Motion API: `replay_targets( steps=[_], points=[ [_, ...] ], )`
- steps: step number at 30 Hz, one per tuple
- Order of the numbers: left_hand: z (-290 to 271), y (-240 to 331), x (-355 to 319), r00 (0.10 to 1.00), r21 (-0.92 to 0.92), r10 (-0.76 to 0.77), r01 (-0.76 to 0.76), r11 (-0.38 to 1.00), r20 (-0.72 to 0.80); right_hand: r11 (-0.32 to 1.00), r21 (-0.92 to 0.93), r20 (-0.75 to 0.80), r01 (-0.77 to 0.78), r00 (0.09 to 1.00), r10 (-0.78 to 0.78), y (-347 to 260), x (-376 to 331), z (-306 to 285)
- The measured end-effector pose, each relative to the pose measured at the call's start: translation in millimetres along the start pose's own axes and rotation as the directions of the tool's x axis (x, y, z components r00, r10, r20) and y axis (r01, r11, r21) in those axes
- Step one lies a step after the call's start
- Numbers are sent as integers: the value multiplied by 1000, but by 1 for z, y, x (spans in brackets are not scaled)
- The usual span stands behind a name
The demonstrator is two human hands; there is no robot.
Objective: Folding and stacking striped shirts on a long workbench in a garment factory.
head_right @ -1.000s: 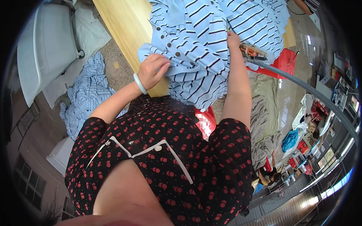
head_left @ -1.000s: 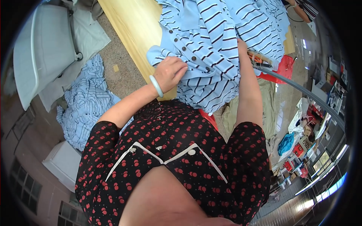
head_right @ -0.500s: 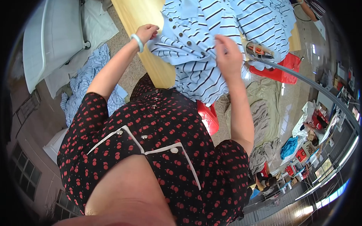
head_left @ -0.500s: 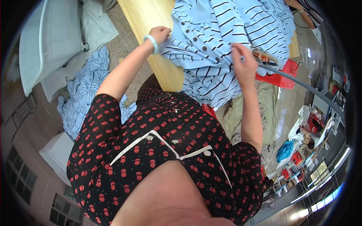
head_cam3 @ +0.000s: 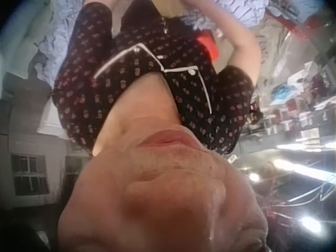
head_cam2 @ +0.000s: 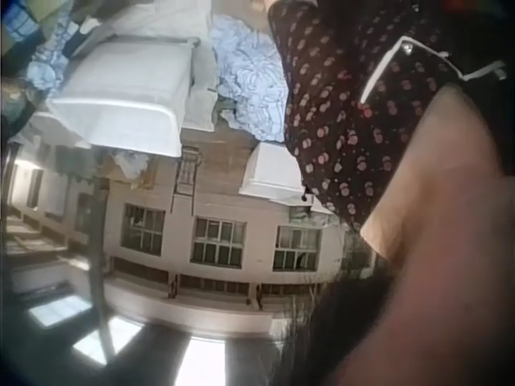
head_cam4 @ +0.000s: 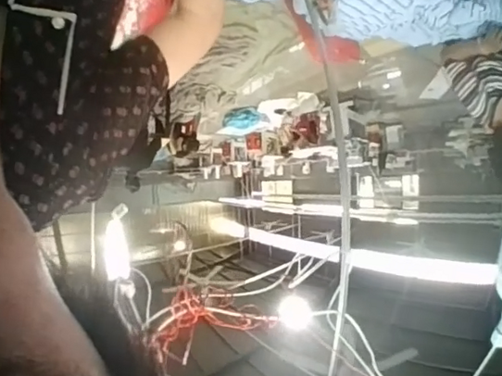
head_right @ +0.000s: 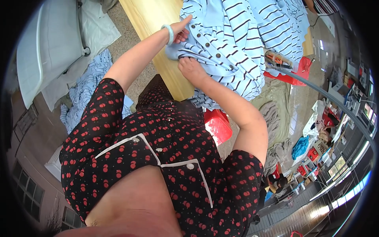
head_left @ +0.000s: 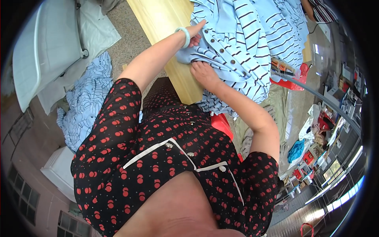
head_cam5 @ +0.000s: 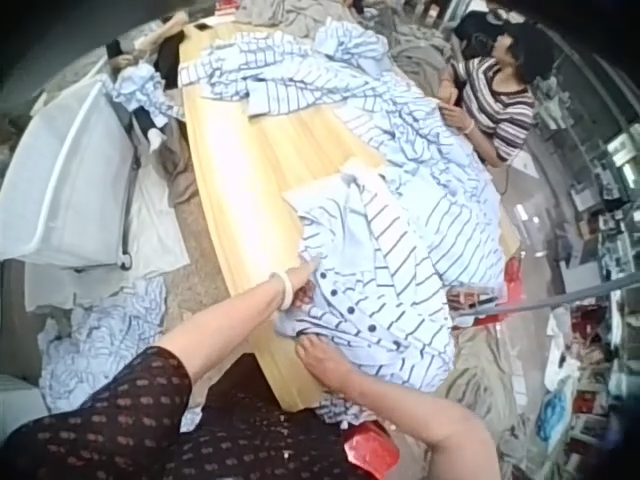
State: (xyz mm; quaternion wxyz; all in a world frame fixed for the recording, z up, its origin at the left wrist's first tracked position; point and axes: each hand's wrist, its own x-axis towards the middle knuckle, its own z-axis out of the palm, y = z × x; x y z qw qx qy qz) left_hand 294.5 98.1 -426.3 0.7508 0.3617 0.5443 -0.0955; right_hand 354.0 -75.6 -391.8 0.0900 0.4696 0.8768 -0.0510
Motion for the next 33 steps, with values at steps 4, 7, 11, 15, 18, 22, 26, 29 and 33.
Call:
replay_targets(
  steps=[4,7,11,15,18,22,26,29,33],
  points=[
    [11,12,9,992,57,64,-71,996,107,980,-194,-74,-34,997,20,-3,0,-1],
    [14,15,20,993,63,89,-94,994,77,981,-168,-1,-94,995,95,-1,1,-1],
    [5,14,27,990,-39,68,-63,997,122,986,-47,144,-160,976,165,11,13,-11],
    [-2,11,16,982,-204,117,-86,975,147,985,-141,100,-95,989,110,12,13,-2],
    [-10,8,3,981,-285,117,-69,956,155,968,-242,-35,-62,998,56,15,10,7],
    [-19,2,-7,971,-299,145,-83,951,192,989,-52,77,-137,987,141,16,23,-5],
    [-31,-5,-13,924,-373,241,-119,920,298,953,205,174,-225,966,191,-2,28,-34],
    [-27,-10,-65,841,-468,407,-216,857,356,658,732,74,-179,980,185,-29,24,-92],
    [-24,-36,-102,829,-498,449,-250,831,334,443,855,58,-271,898,436,-17,22,-132]
  ],
)
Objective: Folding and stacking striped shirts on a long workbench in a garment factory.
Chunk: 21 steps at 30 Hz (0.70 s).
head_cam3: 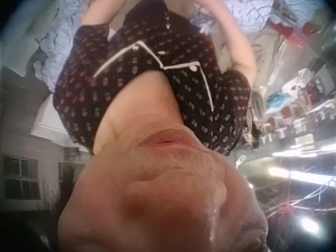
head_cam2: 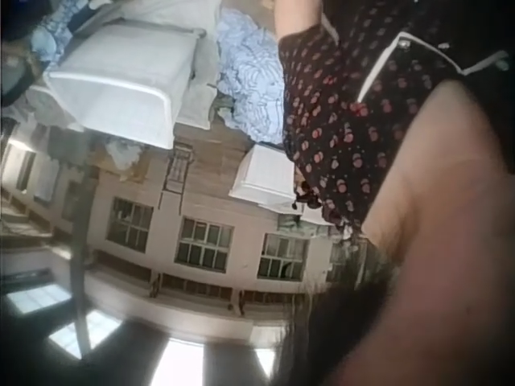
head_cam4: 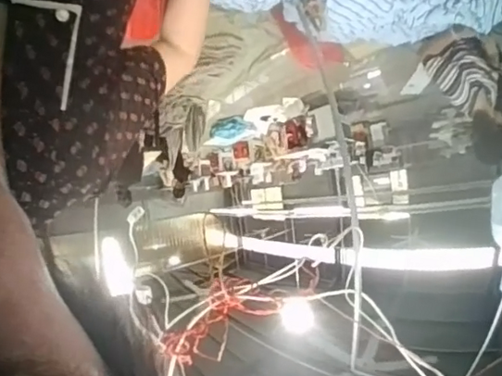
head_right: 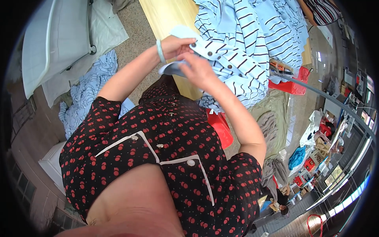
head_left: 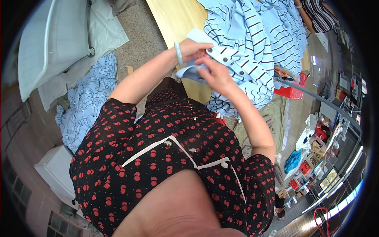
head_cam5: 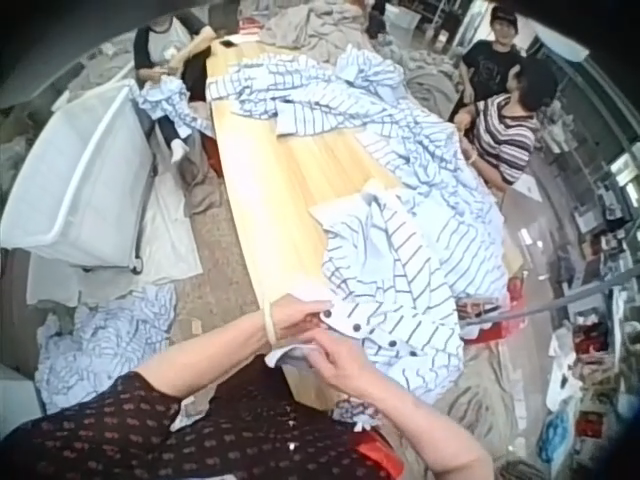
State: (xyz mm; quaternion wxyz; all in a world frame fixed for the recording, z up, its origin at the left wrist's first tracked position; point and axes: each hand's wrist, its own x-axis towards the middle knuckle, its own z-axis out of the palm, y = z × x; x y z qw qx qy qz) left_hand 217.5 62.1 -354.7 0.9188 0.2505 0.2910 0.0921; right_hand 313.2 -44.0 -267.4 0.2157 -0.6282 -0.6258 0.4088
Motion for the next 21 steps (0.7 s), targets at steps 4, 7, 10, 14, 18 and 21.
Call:
replay_targets(
  steps=[4,7,10,14,18,21],
  points=[
    [-13,-17,2,1000,-53,-7,6,999,-11,999,-35,-168,-3,986,-3,22,9,-14],
    [0,-13,-6,997,-14,72,-72,997,-19,997,-65,-250,-28,968,11,35,9,-15],
    [-1,-12,-8,998,35,57,-58,998,5,996,10,-228,-88,970,87,29,7,-16],
    [-1,-12,-10,1000,65,22,-22,998,10,985,-36,-221,-171,962,159,20,5,-16],
    [-1,-16,-11,997,243,10,9,970,-77,944,-308,-224,-116,973,47,35,1,-14],
    [-1,-12,-10,993,406,-7,54,912,-116,950,-307,-211,-51,977,-16,42,4,-11]
  ],
)
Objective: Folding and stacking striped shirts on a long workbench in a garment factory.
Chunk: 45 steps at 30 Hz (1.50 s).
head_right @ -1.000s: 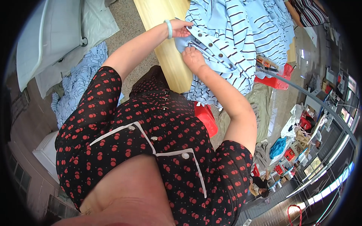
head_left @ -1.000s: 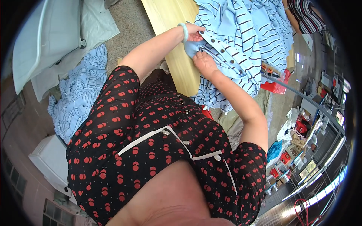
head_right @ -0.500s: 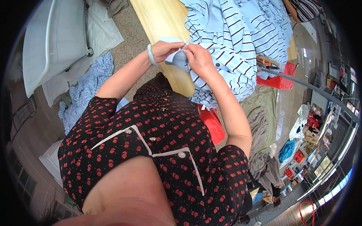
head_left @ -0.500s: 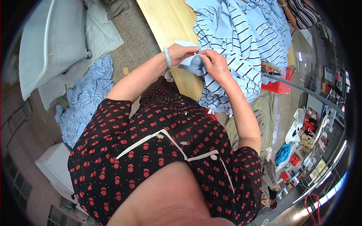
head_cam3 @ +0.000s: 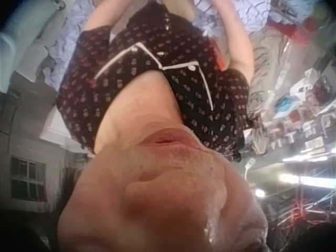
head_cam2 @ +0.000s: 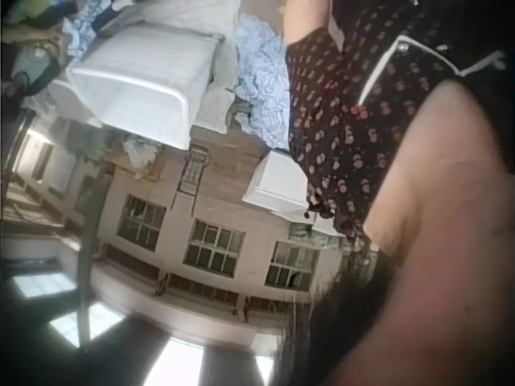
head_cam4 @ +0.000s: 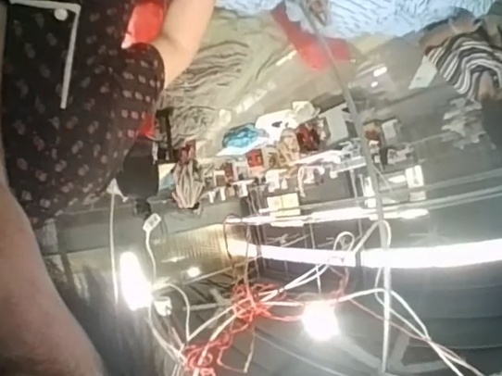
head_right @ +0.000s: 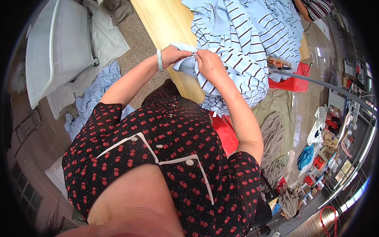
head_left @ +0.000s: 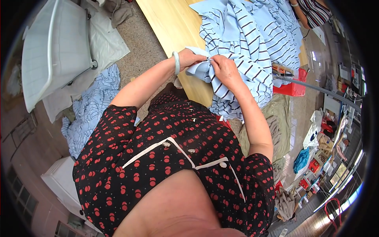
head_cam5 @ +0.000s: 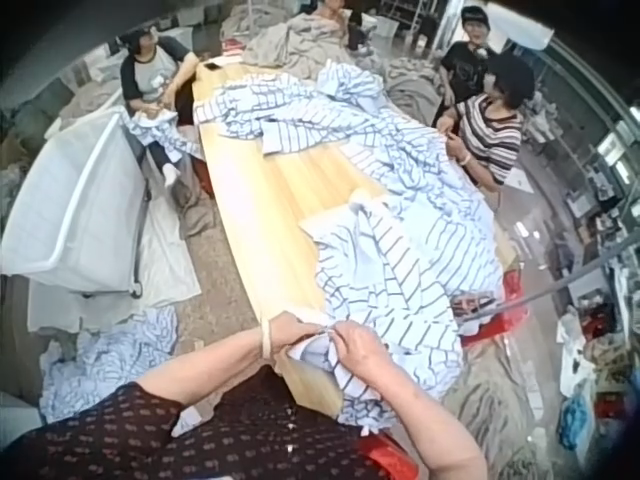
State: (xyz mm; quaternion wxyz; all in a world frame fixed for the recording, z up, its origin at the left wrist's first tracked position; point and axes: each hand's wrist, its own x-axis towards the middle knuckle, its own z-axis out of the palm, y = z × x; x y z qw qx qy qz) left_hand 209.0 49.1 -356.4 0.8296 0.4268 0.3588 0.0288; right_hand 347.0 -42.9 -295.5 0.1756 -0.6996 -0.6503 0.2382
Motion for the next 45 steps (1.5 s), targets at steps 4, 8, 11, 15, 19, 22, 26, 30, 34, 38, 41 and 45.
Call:
replay_targets(
  steps=[4,8,11,15,19,22,26,30,34,38,41,45],
  points=[
    [9,15,3,997,384,68,-53,922,-26,993,64,-124,102,988,-94,12,1,4],
    [-14,-13,31,954,566,276,-293,770,119,991,114,-94,62,994,-52,7,6,0],
    [-23,-15,40,946,518,321,-253,817,-45,996,91,-30,0,1000,3,11,16,9],
    [-1,-30,57,889,385,347,-221,896,-299,977,213,-197,1,979,42,2,8,3],
    [22,-23,38,886,366,292,-153,918,-360,971,220,-214,-98,966,146,-2,5,8],
    [21,-31,38,879,66,174,-162,985,-443,972,214,-196,-103,970,145,-13,9,11],
    [32,-17,27,868,-14,169,-198,980,-467,975,183,-220,-126,961,165,-9,13,11],
    [29,-33,51,889,110,185,-153,982,-419,968,212,-261,-133,947,187,-1,12,7],
    [11,-40,49,862,-15,173,-205,979,-476,991,117,-226,-64,970,89,-1,20,15],
    [27,-19,25,798,422,440,-261,868,-412,994,37,-229,-99,968,104,5,7,14],
    [25,-13,10,770,712,586,-261,652,-255,994,-21,-214,-104,972,97,0,-3,17],
    [29,1,-16,809,814,582,-286,506,-78,996,-2,-227,-90,970,87,-4,-7,19]
  ],
)
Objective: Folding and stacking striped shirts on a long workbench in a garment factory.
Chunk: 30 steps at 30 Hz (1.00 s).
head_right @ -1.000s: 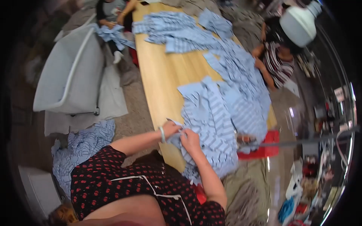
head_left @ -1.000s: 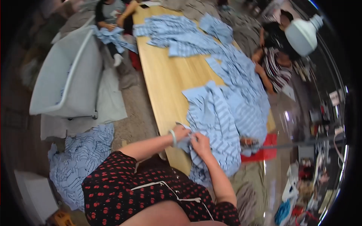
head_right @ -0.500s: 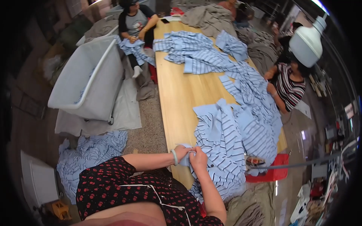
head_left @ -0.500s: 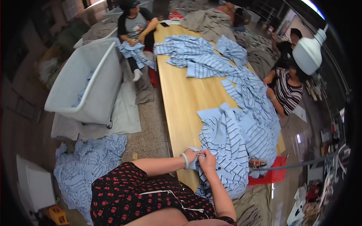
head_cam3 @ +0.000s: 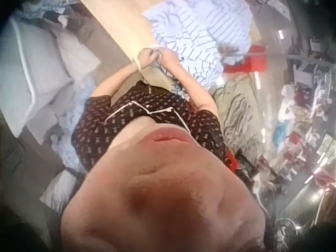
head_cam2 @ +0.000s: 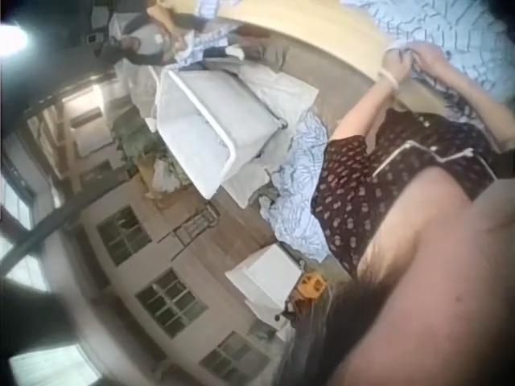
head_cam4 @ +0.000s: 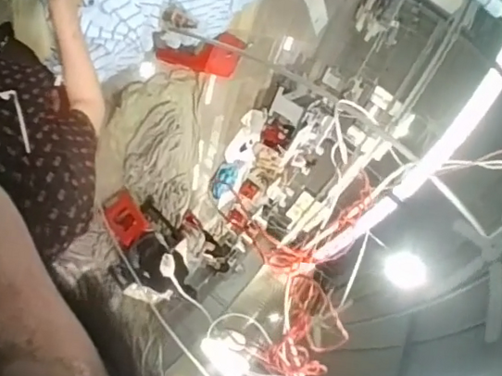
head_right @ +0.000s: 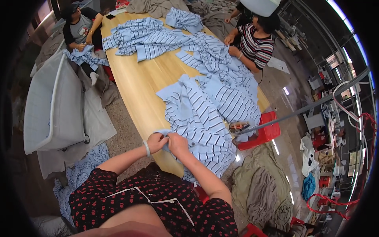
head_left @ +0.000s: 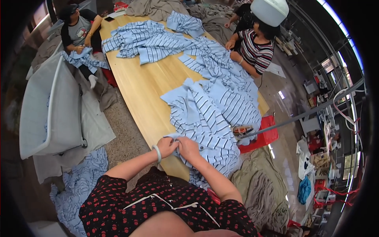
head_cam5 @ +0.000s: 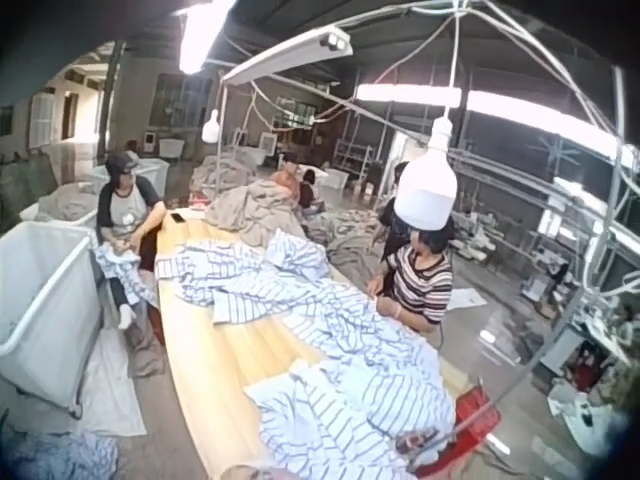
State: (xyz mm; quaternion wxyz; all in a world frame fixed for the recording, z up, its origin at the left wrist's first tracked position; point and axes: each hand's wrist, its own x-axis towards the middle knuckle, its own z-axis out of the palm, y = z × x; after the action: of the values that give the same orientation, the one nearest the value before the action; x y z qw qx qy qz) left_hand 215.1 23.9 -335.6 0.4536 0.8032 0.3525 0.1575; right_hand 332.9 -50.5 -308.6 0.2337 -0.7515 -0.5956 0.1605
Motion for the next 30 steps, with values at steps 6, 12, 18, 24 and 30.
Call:
replay_targets(
  steps=[6,12,18,24,30],
  points=[
    [8,-4,3,997,86,62,-57,995,-55,997,-67,6,34,999,-34,-8,10,-4],
    [0,10,7,997,238,-33,15,971,72,993,-63,-31,96,995,-98,-4,15,-3],
    [1,1,-1,996,293,7,-33,956,91,993,-92,29,76,997,-73,-6,7,6],
    [-1,2,-1,999,295,5,-19,955,48,991,-101,15,83,997,-82,-9,9,7],
    [3,0,1,993,209,54,-32,977,-102,999,15,23,49,999,-49,-1,19,5]
  ],
)
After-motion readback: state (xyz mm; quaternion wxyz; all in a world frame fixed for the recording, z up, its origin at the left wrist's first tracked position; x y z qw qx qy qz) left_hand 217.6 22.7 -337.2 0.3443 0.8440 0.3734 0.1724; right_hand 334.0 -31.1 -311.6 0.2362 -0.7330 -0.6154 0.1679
